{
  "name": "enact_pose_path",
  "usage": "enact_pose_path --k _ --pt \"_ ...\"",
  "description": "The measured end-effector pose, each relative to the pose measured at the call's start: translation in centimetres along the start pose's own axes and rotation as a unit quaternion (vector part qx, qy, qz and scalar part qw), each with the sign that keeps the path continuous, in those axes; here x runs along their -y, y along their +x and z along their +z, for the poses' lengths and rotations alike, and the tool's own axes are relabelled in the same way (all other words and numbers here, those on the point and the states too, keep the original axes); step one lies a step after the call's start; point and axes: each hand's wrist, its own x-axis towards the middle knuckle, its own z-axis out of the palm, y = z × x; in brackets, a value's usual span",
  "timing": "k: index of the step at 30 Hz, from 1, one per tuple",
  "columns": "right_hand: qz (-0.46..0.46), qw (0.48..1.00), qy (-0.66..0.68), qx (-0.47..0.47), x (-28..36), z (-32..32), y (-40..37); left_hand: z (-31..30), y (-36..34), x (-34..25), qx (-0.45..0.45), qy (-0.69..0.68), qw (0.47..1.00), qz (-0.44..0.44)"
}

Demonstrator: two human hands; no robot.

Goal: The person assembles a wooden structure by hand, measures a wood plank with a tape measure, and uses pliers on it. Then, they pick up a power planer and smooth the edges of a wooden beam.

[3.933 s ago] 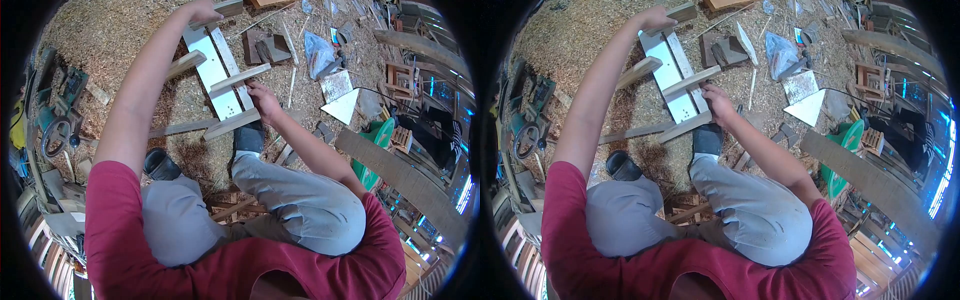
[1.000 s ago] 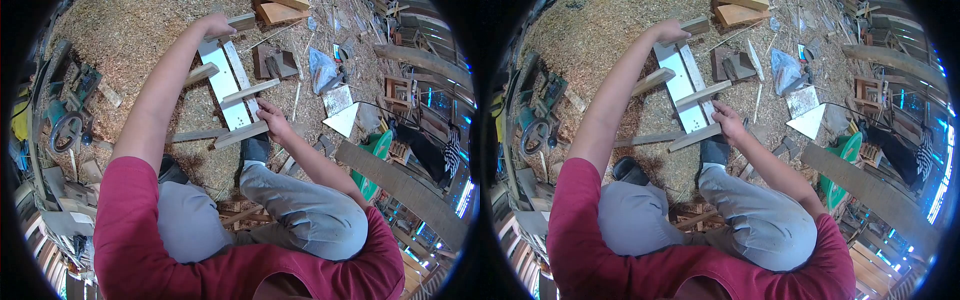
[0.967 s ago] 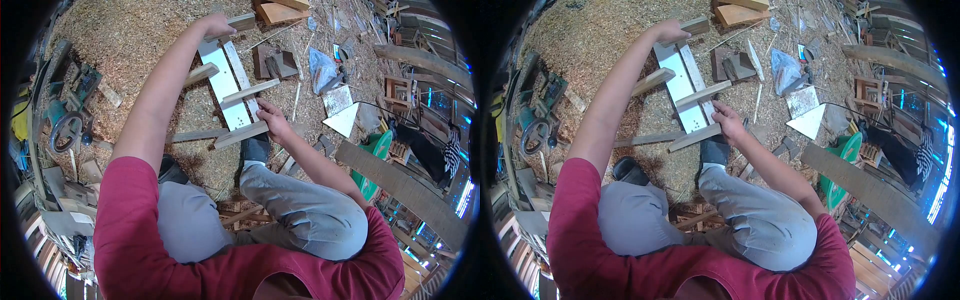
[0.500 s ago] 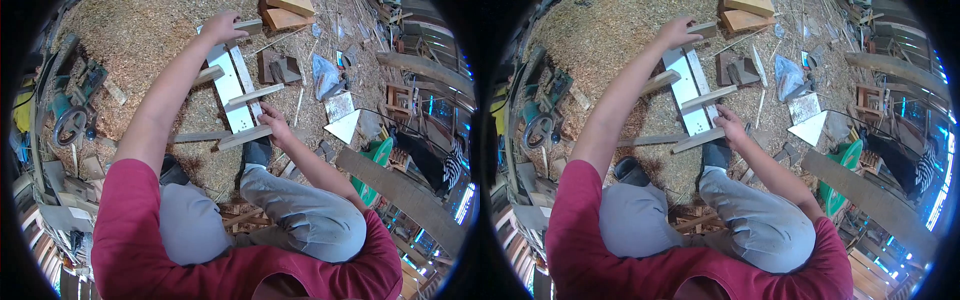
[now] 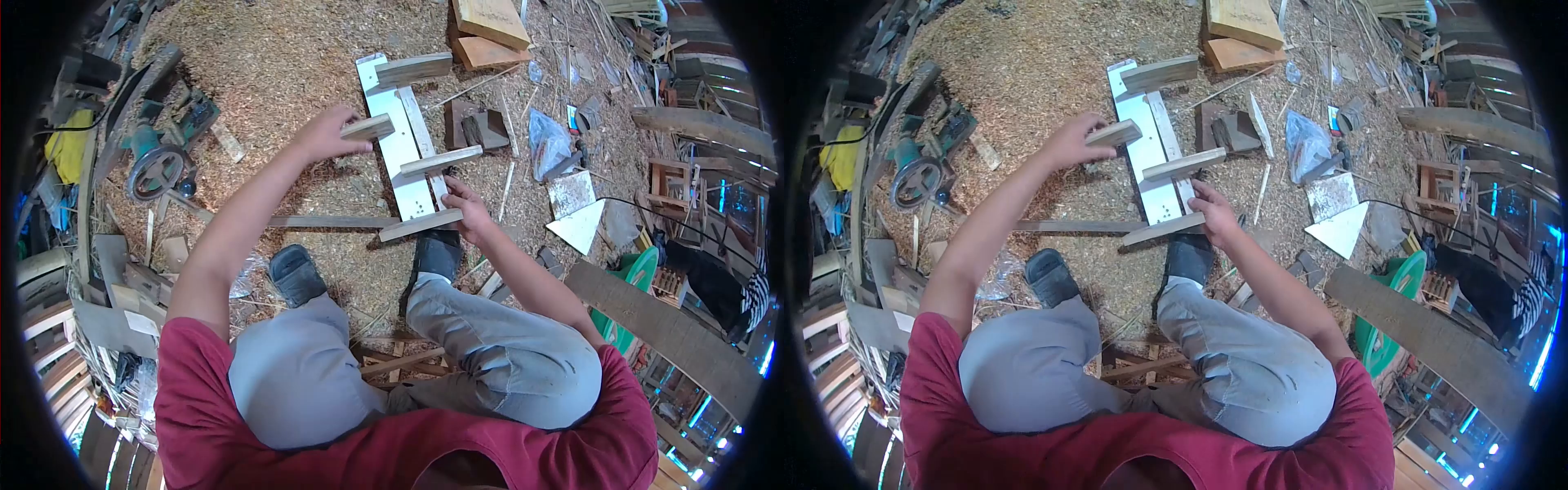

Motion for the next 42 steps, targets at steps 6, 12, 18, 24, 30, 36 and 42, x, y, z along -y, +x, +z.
enact_pose_path --k 6,12,18,24,30,36,42 --pt "-0.013 1.000 0.021 -0.001 -0.6 0.3 0.1 2.4 -0.8 1.2 -0.075 0.040 0.996 -0.007" --pt "-0.062 0.997 0.038 -0.013 1.1 2.1 2.3 -2.5 1.1 0.3 -0.122 0.101 0.987 0.001" --pt "-0.093 0.988 -0.070 -0.099 3.5 2.7 5.9 -9.2 4.3 0.3 -0.185 0.105 0.977 0.009" --pt "-0.102 0.960 -0.164 -0.202 -0.3 1.3 1.8 -10.3 5.6 3.8 -0.159 0.187 0.969 -0.013" --pt "-0.228 0.897 -0.266 -0.268 -4.4 1.6 -1.4 -8.3 6.1 7.3 -0.145 0.202 0.969 0.007" --pt "-0.369 0.851 -0.315 -0.201 0.8 5.2 2.3 -7.0 5.0 6.1 -0.283 0.268 0.915 0.103" --pt "-0.372 0.888 -0.255 -0.091 4.5 6.6 5.2 -0.8 -1.4 3.2 -0.327 0.260 0.904 0.096"
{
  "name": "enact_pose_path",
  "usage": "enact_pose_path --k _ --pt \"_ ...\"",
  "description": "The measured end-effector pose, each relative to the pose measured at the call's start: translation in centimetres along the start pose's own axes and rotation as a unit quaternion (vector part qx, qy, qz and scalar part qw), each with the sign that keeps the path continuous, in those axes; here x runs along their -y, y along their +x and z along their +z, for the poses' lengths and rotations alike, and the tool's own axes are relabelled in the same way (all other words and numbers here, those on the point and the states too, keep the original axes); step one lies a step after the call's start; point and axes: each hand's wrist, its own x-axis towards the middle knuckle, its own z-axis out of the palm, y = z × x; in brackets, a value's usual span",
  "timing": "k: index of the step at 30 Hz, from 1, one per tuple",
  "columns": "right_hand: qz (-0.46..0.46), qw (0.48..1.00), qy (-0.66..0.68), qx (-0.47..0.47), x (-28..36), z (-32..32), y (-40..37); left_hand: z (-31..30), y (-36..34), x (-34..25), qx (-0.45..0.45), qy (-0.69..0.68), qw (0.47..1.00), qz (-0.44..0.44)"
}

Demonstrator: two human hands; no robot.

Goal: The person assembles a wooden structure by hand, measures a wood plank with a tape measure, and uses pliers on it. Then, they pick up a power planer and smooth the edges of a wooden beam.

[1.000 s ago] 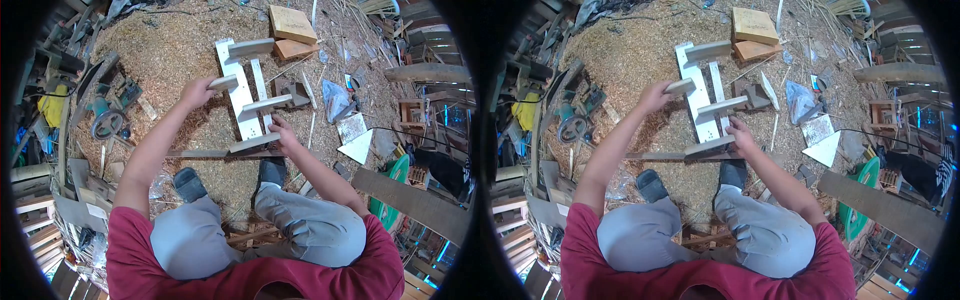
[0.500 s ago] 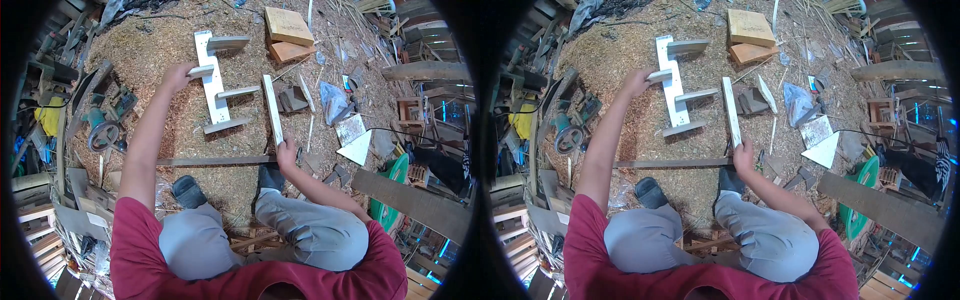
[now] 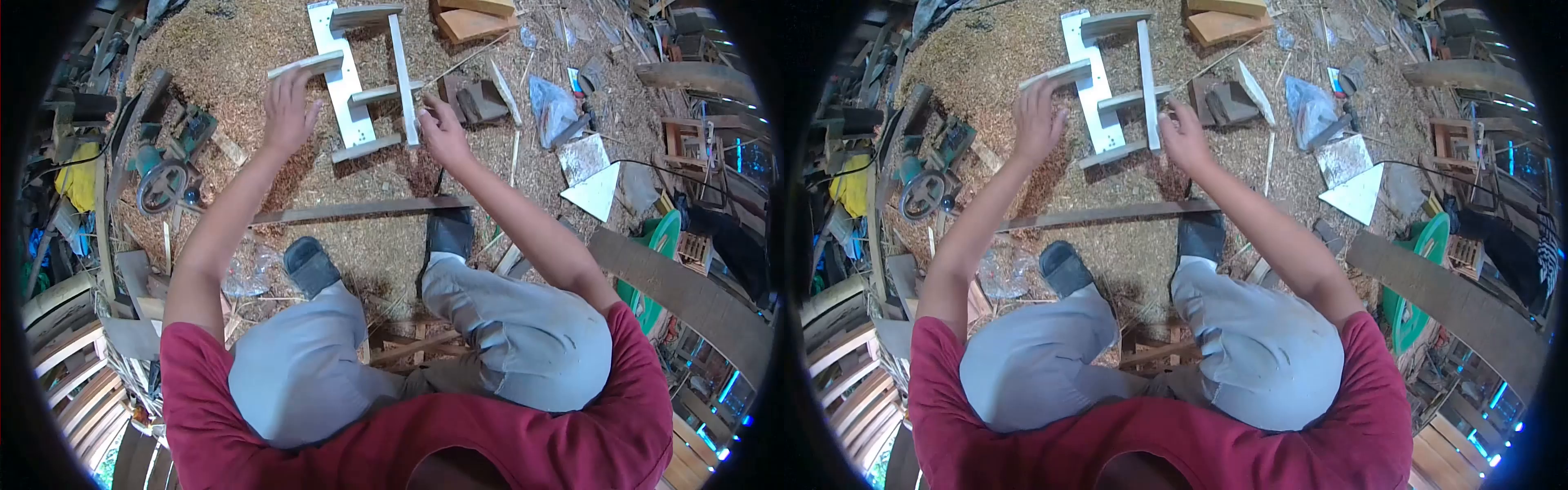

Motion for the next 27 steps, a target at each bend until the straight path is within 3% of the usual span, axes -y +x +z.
enact_pose_path --k 1,4,6,9,11,12,15,21,22,24,27 --pt "-0.103 0.988 -0.108 -0.039 -0.1 -0.5 -0.5 -0.4 -1.4 -0.9 0.016 -0.009 1.000 -0.009" --pt "-0.094 0.981 -0.168 -0.018 -0.4 -1.3 -5.3 -1.6 -6.3 -3.2 0.122 -0.054 0.991 0.013" --pt "-0.115 0.979 -0.158 0.065 -0.2 -1.8 -7.5 -3.3 -8.2 -5.1 0.333 -0.084 0.939 0.014" --pt "-0.168 0.939 -0.214 0.212 -0.7 -2.3 -8.7 -4.0 -11.5 -6.2 0.384 -0.155 0.894 0.172" --pt "-0.212 0.886 -0.273 0.308 -1.1 -2.6 -8.4 -1.7 -14.1 -5.7 0.389 -0.173 0.893 0.149" --pt "-0.177 0.859 -0.310 0.368 -1.1 -2.7 -8.3 -1.6 -14.2 -5.7 0.389 -0.181 0.893 0.137" --pt "-0.120 0.844 -0.334 0.401 -1.5 -2.3 -8.4 -1.9 -13.0 -5.2 0.412 -0.183 0.888 0.091" --pt "-0.156 0.917 -0.204 0.305 1.5 -5.1 -8.6 -9.4 -6.5 -7.2 0.373 -0.184 0.905 0.090" --pt "-0.175 0.917 -0.212 0.290 2.7 -5.9 -8.4 -10.5 -5.5 -7.5 0.400 -0.174 0.897 0.074" --pt "-0.214 0.915 -0.228 0.256 5.5 -8.3 -8.1 -12.1 -3.7 -8.3 0.378 -0.176 0.901 0.120" --pt "-0.204 0.917 -0.251 0.232 11.3 -14.1 -8.6 -16.6 -0.7 -12.1 0.371 -0.188 0.896 0.154"
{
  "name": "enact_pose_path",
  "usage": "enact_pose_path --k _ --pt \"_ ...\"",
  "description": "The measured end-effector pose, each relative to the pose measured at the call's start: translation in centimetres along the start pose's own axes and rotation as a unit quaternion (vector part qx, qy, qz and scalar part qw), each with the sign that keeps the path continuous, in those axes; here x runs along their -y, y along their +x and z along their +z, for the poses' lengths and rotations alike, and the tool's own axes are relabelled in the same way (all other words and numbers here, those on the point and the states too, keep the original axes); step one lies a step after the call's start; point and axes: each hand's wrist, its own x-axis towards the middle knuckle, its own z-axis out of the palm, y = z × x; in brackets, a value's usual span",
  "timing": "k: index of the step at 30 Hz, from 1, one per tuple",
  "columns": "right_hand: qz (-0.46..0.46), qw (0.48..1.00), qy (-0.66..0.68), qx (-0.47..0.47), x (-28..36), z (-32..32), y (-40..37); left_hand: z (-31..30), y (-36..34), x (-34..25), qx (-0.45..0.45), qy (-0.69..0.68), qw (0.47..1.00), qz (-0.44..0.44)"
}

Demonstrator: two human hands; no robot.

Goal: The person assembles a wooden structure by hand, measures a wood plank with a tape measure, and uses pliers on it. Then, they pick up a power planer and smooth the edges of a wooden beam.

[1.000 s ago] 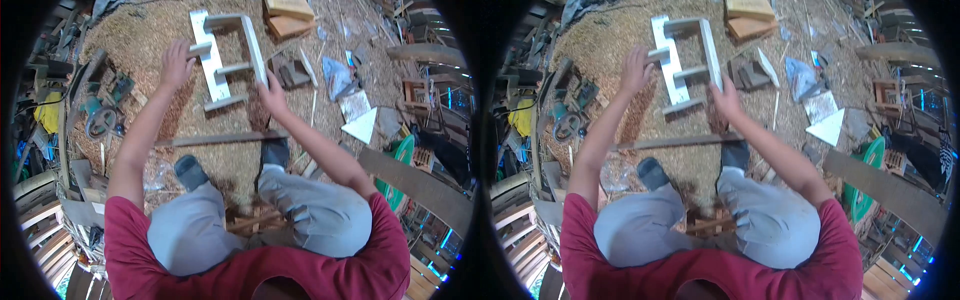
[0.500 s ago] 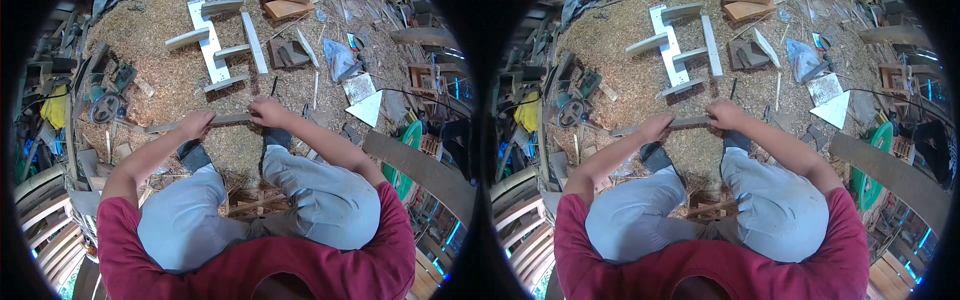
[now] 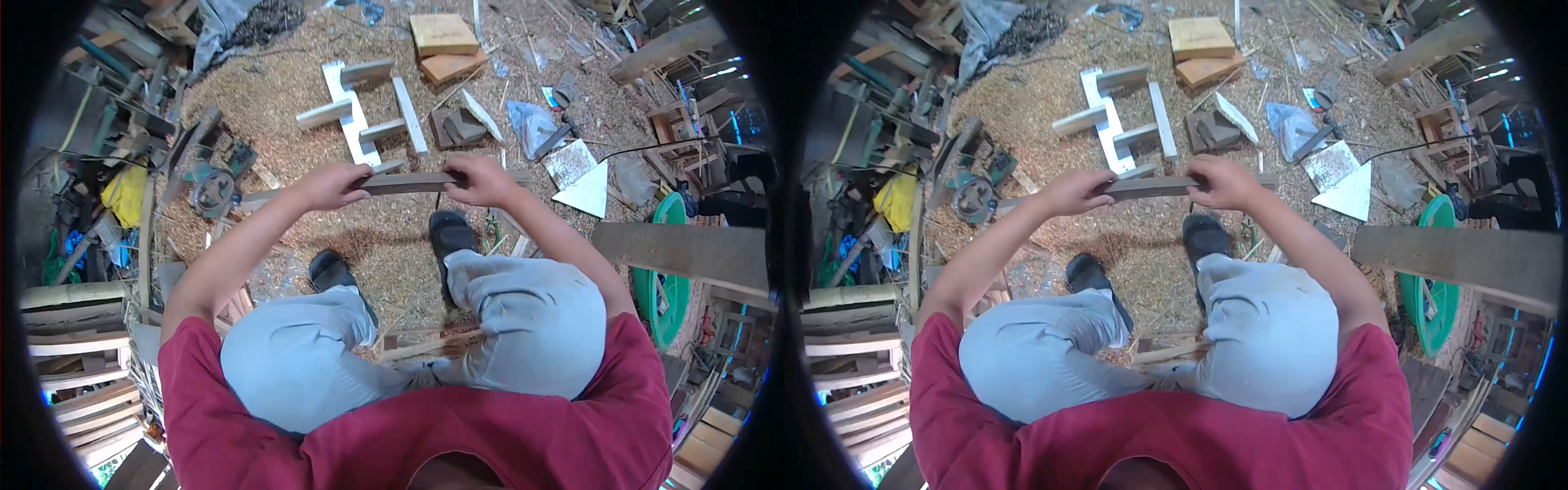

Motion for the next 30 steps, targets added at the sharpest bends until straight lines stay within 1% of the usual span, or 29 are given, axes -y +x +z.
enact_pose_path --k 2,3,5,6,7,10,11,12,14,16,18,19,20,22,23,26,30 --pt "0.020 0.998 -0.014 -0.060 1.1 -4.4 -2.9 -2.5 1.0 -3.7 -0.030 0.047 0.997 0.046" --pt "0.033 0.995 -0.022 -0.091 2.0 -6.4 -4.7 -4.7 1.3 -6.5 -0.063 0.039 0.994 0.077" --pt "0.048 0.982 -0.058 -0.173 4.6 -10.4 -8.7 -7.8 2.0 -10.1 -0.210 0.091 0.958 0.171" --pt "0.056 0.972 -0.077 -0.216 6.3 -12.2 -10.8 -9.4 2.4 -12.0 -0.281 0.112 0.927 0.221" --pt "0.050 0.962 -0.085 -0.254 8.1 -13.8 -12.9 -11.1 2.4 -14.0 -0.318 0.121 0.911 0.231" --pt "0.083 0.909 -0.090 -0.398 13.6 -16.6 -18.6 -16.0 0.7 -20.1 -0.404 0.138 0.866 0.261" --pt "0.099 0.891 -0.090 -0.434 15.9 -17.1 -20.1 -16.1 0.8 -21.6 -0.433 0.043 0.873 0.219" --pt "0.097 0.869 -0.094 -0.476 17.8 -17.1 -21.4 -15.8 0.8 -22.8 -0.453 -0.054 0.874 0.170" --pt "0.083 0.824 -0.100 -0.552 20.7 -16.9 -23.3 -15.2 0.4 -26.1 -0.436 -0.219 0.865 0.120" --pt "0.077 0.789 -0.142 -0.593 22.4 -16.4 -24.5 -13.7 0.7 -31.9 -0.370 -0.344 0.854 0.125" --pt "0.074 0.757 -0.159 -0.629 24.1 -15.5 -24.9 -12.1 0.9 -35.7 -0.294 -0.403 0.846 0.189" --pt "0.080 0.741 -0.129 -0.654 24.8 -14.8 -24.6 -11.2 0.9 -37.5 -0.262 -0.474 0.814 0.208" --pt "0.075 0.734 -0.158 -0.656 25.6 -14.5 -24.8 -10.5 1.0 -38.9 -0.228 -0.541 0.777 0.225" --pt "0.066 0.715 -0.215 -0.662 27.2 -14.3 -24.9 -9.7 1.9 -40.1 -0.221 -0.559 0.753 0.269" --pt "0.079 0.716 -0.183 -0.669 27.6 -14.0 -24.7 -9.5 2.3 -40.3 -0.216 -0.567 0.741 0.288" --pt "0.086 0.718 -0.205 -0.660 27.5 -13.9 -24.3 -9.4 2.1 -39.8 -0.204 -0.593 0.712 0.315" --pt "0.071 0.768 -0.182 -0.610 26.8 -13.9 -22.2 -10.3 1.8 -36.2 -0.211 -0.585 0.727 0.292"
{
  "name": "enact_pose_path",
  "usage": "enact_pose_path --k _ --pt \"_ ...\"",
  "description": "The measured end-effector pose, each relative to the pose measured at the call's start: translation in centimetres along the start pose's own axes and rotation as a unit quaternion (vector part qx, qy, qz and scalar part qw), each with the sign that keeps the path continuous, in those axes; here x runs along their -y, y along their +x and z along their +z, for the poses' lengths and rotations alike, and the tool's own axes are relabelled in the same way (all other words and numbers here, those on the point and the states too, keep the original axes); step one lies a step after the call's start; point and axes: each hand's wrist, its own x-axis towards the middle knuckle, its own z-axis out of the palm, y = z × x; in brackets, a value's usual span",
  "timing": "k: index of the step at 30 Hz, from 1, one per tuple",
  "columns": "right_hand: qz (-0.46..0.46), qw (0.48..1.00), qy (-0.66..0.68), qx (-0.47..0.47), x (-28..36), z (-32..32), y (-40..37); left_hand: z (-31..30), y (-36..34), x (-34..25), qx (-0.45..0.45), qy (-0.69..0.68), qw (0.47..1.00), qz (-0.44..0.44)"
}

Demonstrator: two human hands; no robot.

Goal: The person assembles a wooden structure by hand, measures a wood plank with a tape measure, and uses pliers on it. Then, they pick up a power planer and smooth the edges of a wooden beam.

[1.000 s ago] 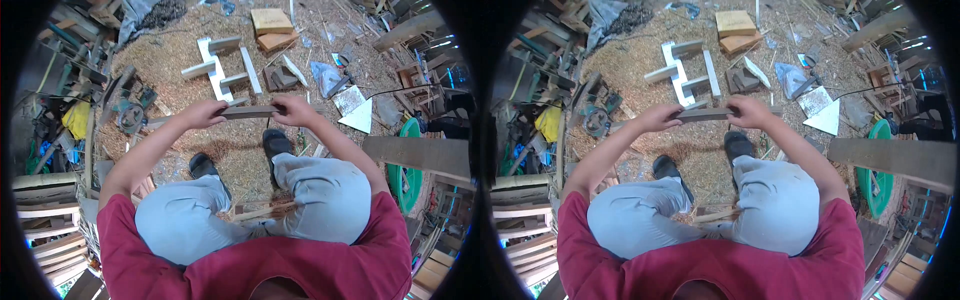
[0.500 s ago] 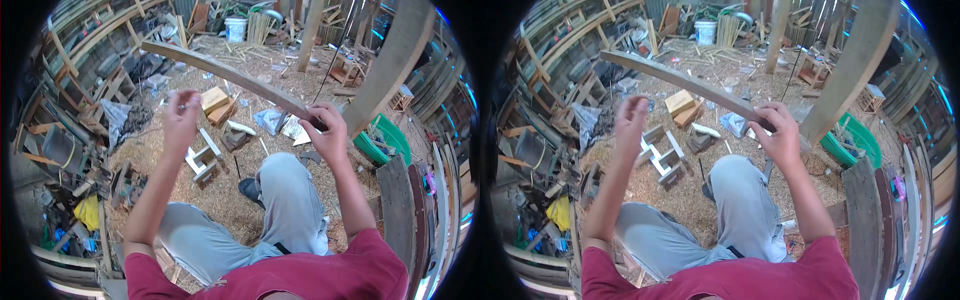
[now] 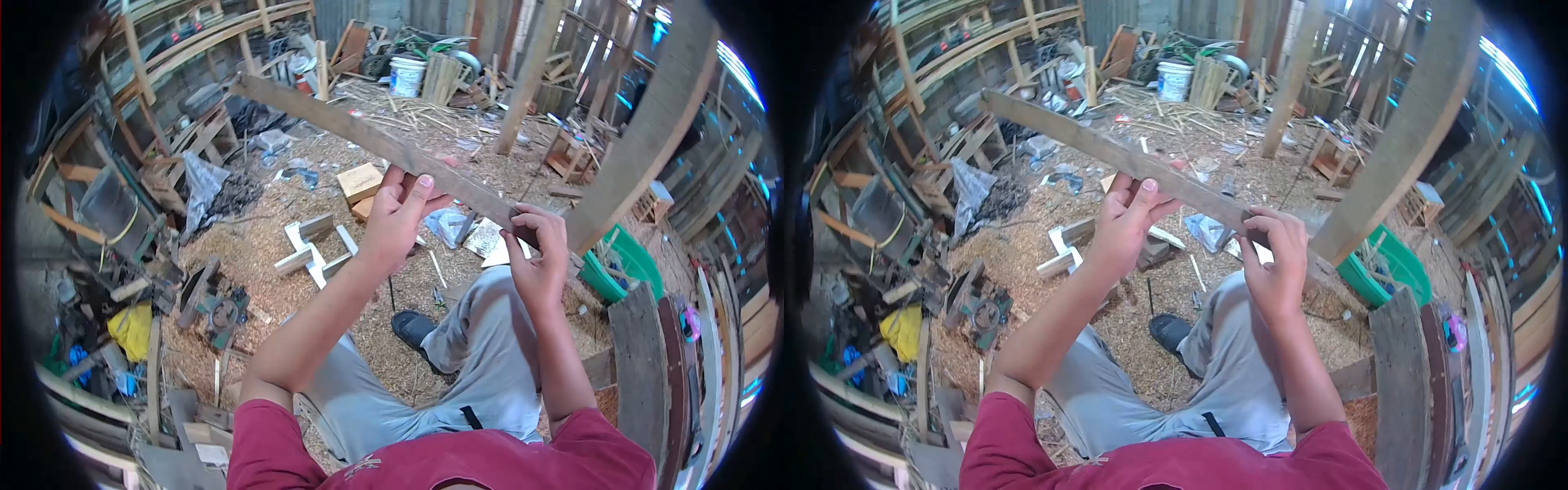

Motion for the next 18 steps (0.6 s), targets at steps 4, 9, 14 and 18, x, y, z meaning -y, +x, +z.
enact_pose_path --k 4,9,14,18 --pt "0.001 0.994 0.073 0.086 0.7 3.0 1.1 -4.9 -0.4 -0.6 -0.070 0.035 0.997 -0.003" --pt "-0.002 0.976 0.150 0.155 2.2 6.5 2.4 -7.6 -1.4 -1.9 -0.148 0.093 0.980 0.095" --pt "0.051 0.945 0.225 0.233 5.2 8.9 2.9 -9.8 -2.5 -2.3 -0.192 0.098 0.971 0.100" --pt "0.111 0.923 0.270 0.251 5.9 11.3 0.9 -9.1 -3.5 -2.2 -0.198 0.068 0.975 0.073"
